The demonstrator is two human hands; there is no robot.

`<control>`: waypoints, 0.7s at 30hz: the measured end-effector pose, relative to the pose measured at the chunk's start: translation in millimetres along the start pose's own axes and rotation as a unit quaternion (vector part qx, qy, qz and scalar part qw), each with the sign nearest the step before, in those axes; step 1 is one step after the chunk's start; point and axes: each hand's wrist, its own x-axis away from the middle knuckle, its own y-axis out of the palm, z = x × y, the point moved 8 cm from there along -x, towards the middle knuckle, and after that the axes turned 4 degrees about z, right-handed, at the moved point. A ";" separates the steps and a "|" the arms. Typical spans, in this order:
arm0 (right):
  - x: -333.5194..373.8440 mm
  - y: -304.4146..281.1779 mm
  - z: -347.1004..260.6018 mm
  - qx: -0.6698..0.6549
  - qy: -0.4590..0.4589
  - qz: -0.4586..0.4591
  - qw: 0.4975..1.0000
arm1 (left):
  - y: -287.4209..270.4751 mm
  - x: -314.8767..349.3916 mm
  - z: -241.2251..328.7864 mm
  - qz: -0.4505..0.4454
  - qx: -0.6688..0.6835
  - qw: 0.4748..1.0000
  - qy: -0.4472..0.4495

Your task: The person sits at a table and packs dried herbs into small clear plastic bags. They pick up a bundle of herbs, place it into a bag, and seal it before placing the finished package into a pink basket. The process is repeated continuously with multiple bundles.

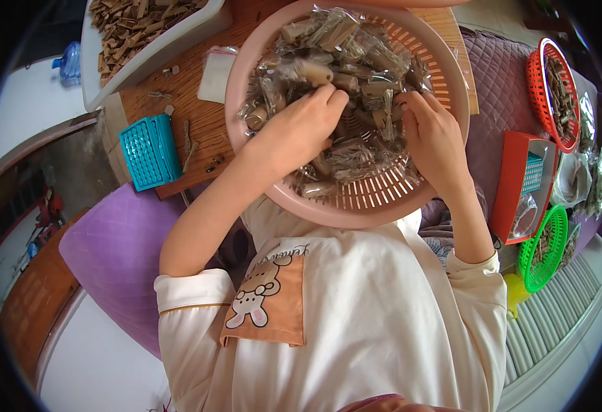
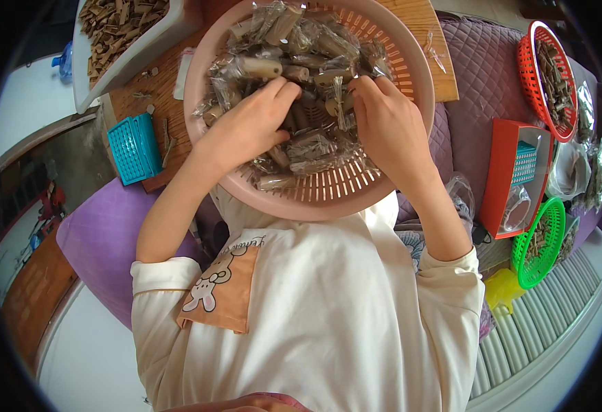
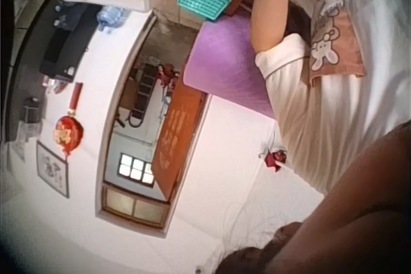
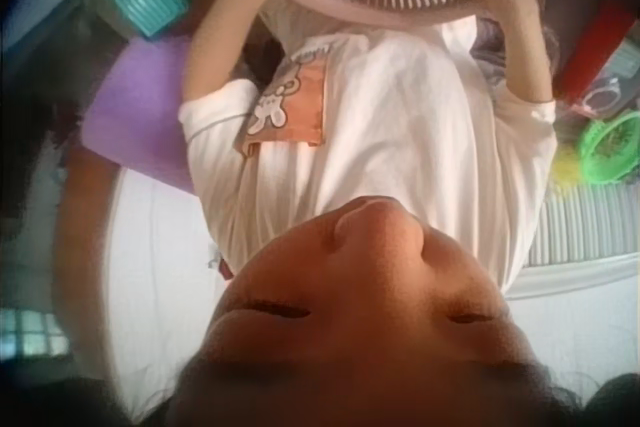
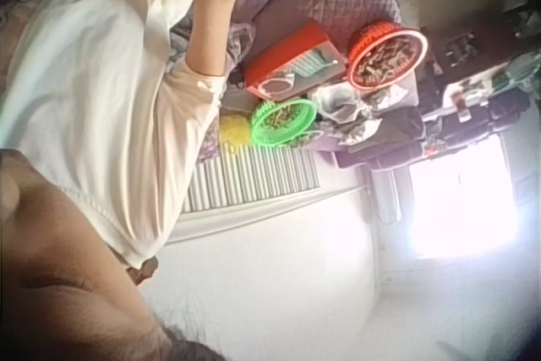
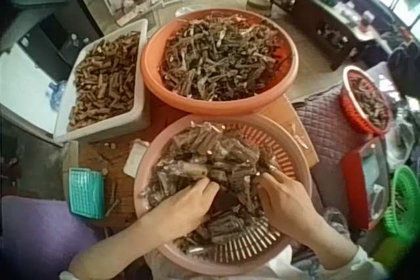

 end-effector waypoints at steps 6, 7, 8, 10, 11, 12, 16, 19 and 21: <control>1.3 1.7 -1.5 0.004 -0.013 0.004 1.000 | -2.6 1.3 -8.1 -0.002 -0.042 0.999 0.017; 1.5 2.6 -1.1 0.011 -0.015 0.008 1.000 | -4.1 -0.7 -3.7 -0.033 -0.062 0.997 0.008; 1.9 3.5 -0.5 0.011 -0.018 0.011 1.000 | -7.4 -1.7 2.7 -0.037 -0.071 0.997 0.016; 2.6 4.2 0.3 0.009 -0.025 0.016 1.000 | -11.7 -2.6 12.6 -0.045 -0.087 0.995 0.030; 2.8 3.8 1.7 0.009 -0.020 0.016 1.000 | -9.9 -2.7 15.1 -0.071 -0.078 0.994 0.033; 3.3 3.2 2.9 0.008 -0.015 0.015 1.000 | -8.1 -2.3 16.6 -0.097 -0.068 0.992 0.036; 3.7 2.2 1.5 0.004 -0.017 0.017 1.000 | -7.4 3.0 19.0 -0.020 -0.208 0.966 0.150; 1.5 0.7 -1.0 -0.012 -0.014 0.018 1.000 | 21.0 -12.1 7.2 -0.120 -0.441 0.879 0.133; -0.6 0.7 1.1 -0.029 -0.014 0.031 0.999 | 20.9 -7.4 18.6 -0.056 -0.394 0.886 0.238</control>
